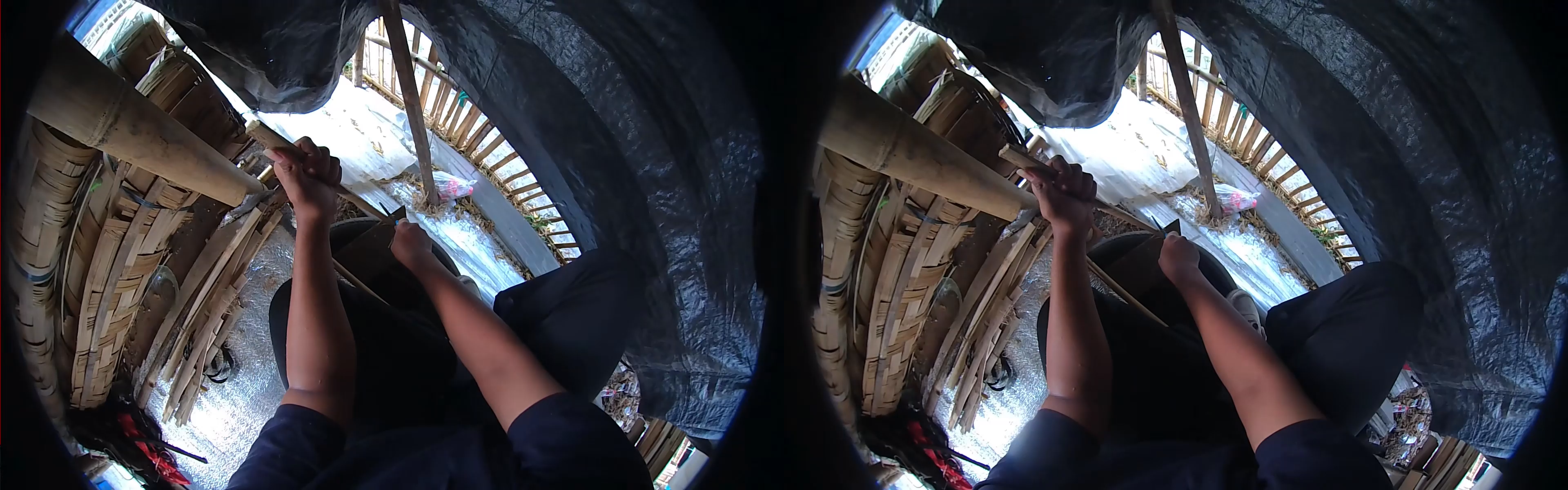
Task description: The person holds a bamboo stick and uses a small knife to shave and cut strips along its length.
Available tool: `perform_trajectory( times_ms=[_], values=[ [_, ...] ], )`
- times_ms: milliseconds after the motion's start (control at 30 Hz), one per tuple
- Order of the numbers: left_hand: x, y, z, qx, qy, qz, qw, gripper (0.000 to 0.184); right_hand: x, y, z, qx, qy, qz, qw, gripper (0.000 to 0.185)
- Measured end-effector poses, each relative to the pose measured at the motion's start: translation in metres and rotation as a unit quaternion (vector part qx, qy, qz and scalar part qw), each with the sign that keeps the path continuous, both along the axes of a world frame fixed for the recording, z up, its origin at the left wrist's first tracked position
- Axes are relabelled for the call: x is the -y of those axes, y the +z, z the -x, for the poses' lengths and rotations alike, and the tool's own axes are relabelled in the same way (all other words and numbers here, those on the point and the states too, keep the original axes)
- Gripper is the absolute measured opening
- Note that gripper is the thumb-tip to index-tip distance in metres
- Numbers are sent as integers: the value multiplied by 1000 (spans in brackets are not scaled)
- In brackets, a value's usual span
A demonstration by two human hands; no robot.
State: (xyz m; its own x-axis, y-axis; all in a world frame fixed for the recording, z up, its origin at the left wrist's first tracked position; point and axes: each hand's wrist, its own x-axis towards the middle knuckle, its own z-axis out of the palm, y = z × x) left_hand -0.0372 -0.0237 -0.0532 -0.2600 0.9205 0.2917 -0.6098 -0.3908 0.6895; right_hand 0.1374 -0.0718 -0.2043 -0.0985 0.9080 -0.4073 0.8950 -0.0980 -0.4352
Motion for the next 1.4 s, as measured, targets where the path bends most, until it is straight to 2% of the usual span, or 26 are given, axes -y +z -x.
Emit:
perform_trajectory(
  times_ms=[167, 267, 367, 433, 500, 567, 633, 700, 800, 967, 1067, 1167, 1267, 1300, 1333, 1400],
  values=[
    [3, 0, 1, 14, -37, 3, 999, 60, 22, 8, 3, 28, -29, -11, 999, 17],
    [1, 0, -2, 18, -50, -10, 999, 59, 16, -17, 0, 19, -15, -47, 999, 19],
    [-1, -7, -4, 37, -70, -13, 997, 57, 0, -3, 6, 27, 0, -18, 999, 15],
    [-3, -6, -4, 56, -37, -7, 998, 55, -11, -11, 10, 22, 5, -21, 1000, 15],
    [-2, -2, 0, -19, 4, 11, 1000, 57, -16, -17, 6, 21, 7, -27, 999, 15],
    [-5, -10, 5, 1, 49, 35, 998, 56, -22, -26, 3, 19, 40, 7, 999, 23],
    [-1, -6, 2, 2, 54, 27, 998, 57, -11, -23, 2, 6, 28, 12, 1000, 23],
    [2, 1, -1, -44, 29, 42, 998, 59, 4, -17, -4, 1, 22, -16, 1000, 19],
    [2, 1, -3, -3, -1, 16, 1000, 62, 26, 15, -5, -8, -29, 8, 999, 16],
    [-1, -1, -5, -7, -18, 18, 1000, 64, 19, -4, 2, 7, -17, 0, 1000, 17],
    [1, 0, -7, -13, -66, -10, 998, 62, 6, -27, -4, 7, 10, 10, 1000, 18],
    [0, 1, -19, 3, -27, 26, 999, 62, -9, -68, -18, 4, 43, 25, 999, 23],
    [-1, -1, -10, 10, -16, 24, 1000, 61, -2, -93, -26, -33, -5, 23, 999, 26],
    [-2, -3, -4, 12, -14, 20, 1000, 61, 3, -83, -26, -32, -5, 27, 999, 26],
    [-1, -5, 3, -42, -25, 35, 998, 63, 7, -59, -24, -26, -44, 38, 998, 24],
    [-2, -4, 3, -36, -22, 41, 998, 62, 10, -18, -17, -22, -88, 50, 995, 23]
  ],
)
